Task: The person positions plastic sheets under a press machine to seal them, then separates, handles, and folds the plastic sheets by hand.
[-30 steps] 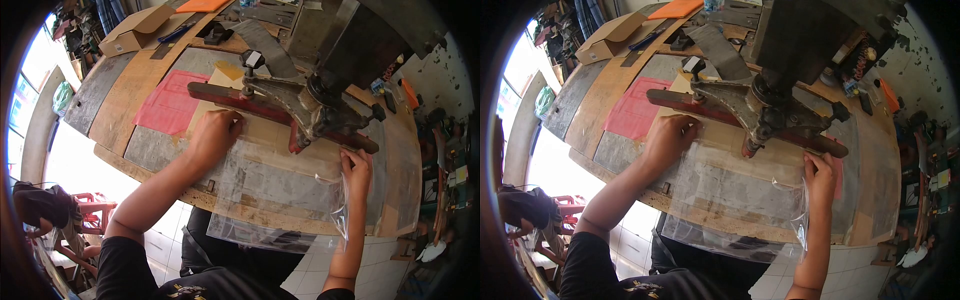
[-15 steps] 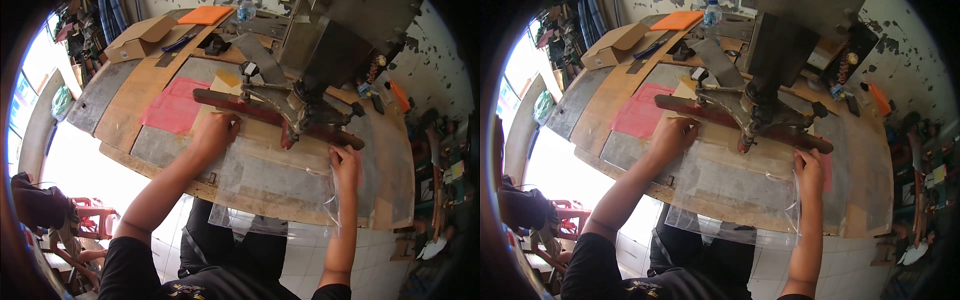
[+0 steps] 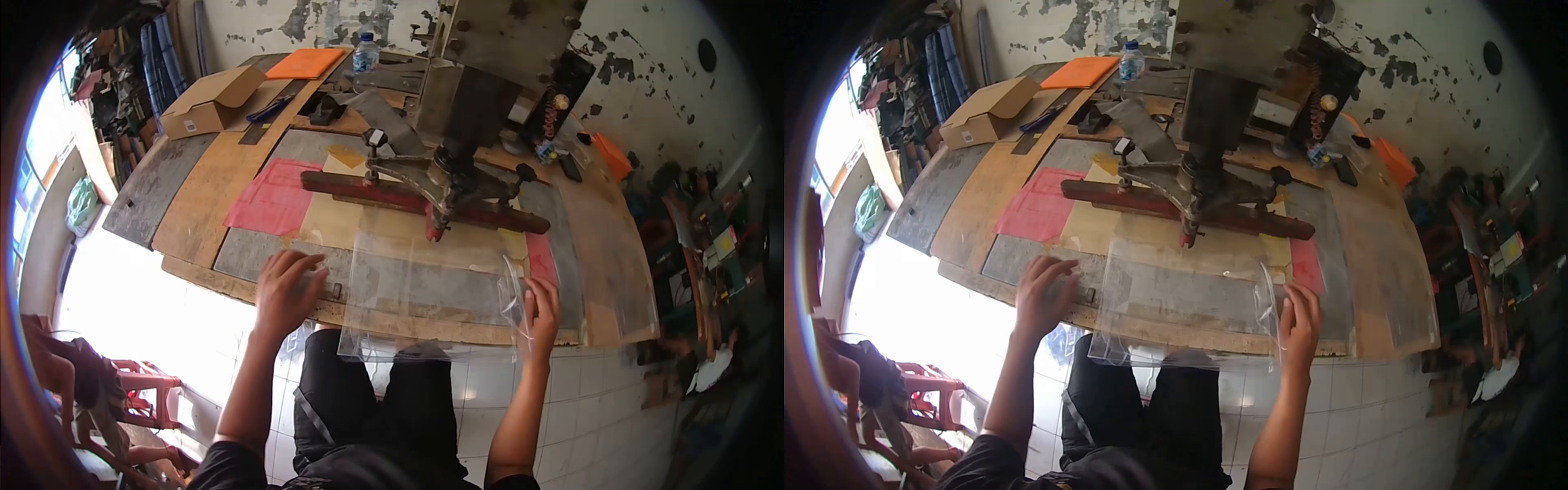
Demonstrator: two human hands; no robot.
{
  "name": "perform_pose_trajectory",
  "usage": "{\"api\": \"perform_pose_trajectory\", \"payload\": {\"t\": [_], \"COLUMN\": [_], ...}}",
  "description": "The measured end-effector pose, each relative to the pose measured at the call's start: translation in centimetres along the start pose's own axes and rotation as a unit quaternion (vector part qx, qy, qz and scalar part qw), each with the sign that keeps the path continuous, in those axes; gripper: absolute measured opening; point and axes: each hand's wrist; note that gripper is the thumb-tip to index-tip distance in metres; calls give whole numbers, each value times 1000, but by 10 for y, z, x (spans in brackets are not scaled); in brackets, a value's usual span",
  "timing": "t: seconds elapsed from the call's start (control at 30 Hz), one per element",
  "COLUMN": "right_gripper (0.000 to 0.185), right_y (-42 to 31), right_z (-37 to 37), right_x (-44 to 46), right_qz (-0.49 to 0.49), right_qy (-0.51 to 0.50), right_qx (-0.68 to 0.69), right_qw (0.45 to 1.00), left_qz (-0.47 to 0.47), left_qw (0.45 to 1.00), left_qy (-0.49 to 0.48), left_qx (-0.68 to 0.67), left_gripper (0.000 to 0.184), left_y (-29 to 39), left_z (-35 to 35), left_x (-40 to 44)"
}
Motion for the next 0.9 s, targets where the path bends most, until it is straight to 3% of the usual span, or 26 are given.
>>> {"api": "perform_pose_trajectory", "payload": {"t": [0.03,0.1,0.2,0.27,0.37,0.5,0.67,0.8,0.9], "right_gripper": [22,23,36,59,65,64,60,59,74], "right_y": [-2,7,20,34,49,48,47,52,61], "right_z": [0,1,16,28,42,46,42,40,42], "right_x": [-11,-28,-60,-88,-97,-97,-100,-103,-106], "right_qz": [4,-73,-66,-70,-126,-119,-121,-130,-111], "right_qy": [3,91,144,161,210,226,199,188,200], "right_qx": [-2,-101,-121,-115,-112,-102,-116,-121,-99], "right_qw": [1000,988,980,978,963,961,965,966,969], "left_qz": [5,13,-5,-8,-10,0,-16,-29,-27], "left_qw": [1000,981,968,970,967,943,932,943,946], "left_qy": [-3,175,172,196,229,305,342,302,291], "left_qx": [-1,82,181,146,114,132,118,135,141], "left_gripper": [29,40,58,57,56,61,64,68,70], "left_y": [-7,-23,-58,-61,-64,-74,-70,-65,-68], "left_z": [0,13,57,65,82,113,123,114,114], "left_x": [-17,-48,-106,-117,-113,-103,-97,-103,-105]}}
Point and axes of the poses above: each hand's wrist, its own x-axis towards the middle knuckle, its own z-axis out of the palm, y = z × x, and after that the axes turned 14 degrees about x, right-handed
